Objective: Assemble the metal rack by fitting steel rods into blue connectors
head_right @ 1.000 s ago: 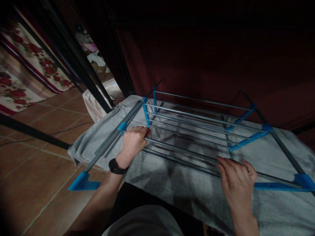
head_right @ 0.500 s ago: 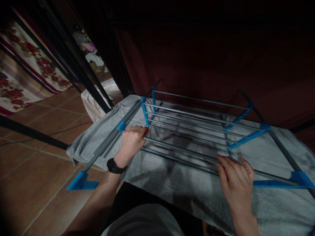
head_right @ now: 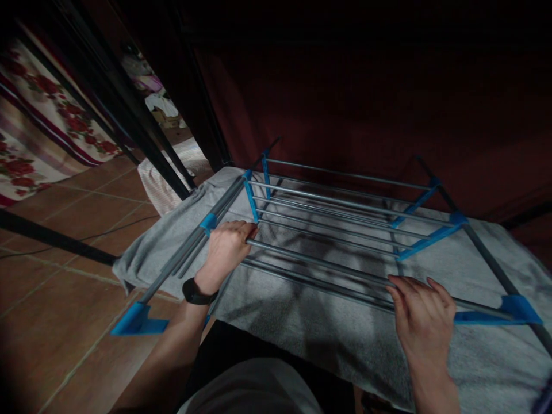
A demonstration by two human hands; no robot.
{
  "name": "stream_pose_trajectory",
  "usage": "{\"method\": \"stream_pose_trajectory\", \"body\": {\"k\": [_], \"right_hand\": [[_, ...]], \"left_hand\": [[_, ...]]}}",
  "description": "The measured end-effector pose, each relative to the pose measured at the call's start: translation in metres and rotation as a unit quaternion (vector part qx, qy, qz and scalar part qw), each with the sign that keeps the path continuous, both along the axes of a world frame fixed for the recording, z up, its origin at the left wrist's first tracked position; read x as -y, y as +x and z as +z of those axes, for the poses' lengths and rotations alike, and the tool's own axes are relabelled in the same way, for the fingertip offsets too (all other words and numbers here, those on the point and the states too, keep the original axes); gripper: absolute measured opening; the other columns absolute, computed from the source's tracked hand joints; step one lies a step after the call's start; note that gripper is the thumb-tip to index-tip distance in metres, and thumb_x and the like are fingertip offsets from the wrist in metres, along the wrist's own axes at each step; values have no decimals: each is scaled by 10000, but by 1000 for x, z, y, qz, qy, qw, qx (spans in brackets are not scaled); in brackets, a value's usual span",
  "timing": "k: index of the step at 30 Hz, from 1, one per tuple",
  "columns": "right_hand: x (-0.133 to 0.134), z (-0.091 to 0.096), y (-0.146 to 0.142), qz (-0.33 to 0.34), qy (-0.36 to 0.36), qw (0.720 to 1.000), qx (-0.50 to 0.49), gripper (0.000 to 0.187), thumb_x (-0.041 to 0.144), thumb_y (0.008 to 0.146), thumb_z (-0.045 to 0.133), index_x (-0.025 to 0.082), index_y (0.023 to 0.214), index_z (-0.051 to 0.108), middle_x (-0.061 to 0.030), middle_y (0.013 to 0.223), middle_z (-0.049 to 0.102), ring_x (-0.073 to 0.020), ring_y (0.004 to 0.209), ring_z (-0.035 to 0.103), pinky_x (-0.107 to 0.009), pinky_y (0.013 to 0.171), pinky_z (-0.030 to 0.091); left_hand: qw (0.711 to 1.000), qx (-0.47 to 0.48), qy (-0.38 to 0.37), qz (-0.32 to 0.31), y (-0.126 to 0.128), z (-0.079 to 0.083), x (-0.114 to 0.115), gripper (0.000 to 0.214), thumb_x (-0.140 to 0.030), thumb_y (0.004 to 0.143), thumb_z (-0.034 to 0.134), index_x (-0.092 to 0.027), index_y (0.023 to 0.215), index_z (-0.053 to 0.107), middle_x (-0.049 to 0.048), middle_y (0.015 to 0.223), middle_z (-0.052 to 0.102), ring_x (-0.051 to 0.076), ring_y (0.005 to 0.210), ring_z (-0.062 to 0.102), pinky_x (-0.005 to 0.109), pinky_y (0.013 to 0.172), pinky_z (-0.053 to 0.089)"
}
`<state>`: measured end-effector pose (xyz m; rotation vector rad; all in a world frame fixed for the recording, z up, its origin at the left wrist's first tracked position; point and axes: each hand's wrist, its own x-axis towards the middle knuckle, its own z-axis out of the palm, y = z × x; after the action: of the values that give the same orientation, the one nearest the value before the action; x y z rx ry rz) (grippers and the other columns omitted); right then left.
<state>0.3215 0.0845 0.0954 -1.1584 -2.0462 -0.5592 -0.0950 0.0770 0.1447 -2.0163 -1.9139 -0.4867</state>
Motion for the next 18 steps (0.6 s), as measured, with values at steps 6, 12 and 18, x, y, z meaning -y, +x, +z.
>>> {"method": "stream_pose_trajectory", "body": {"k": [6,12,18], "right_hand": [[0,-1,1,-4,-2,1000,0,198,347,991,559,208,1106,640,-51,981,710,-210,891,649,-460,1049,413],[0,0,0,-2,7,1000,7,206,347,980,580,197,1108,642,-60,985,709,-218,895,659,-466,1053,421],[1,2,-3,-7,5,1000,11,207,340,978,579,201,1120,636,-61,992,709,-223,911,658,-460,1051,415]], "left_hand": [[1000,-18,-3,-25,0,1,4,170,-220,955,510,-195,954,679,68,868,698,265,893,628,403,798,401],[998,-13,0,-57,8,4,15,272,-173,917,551,-182,1176,634,100,1042,679,279,994,585,444,905,407],[996,17,9,-86,12,6,23,350,-183,922,568,-166,1271,594,103,1090,671,269,1036,579,458,991,417]]}}
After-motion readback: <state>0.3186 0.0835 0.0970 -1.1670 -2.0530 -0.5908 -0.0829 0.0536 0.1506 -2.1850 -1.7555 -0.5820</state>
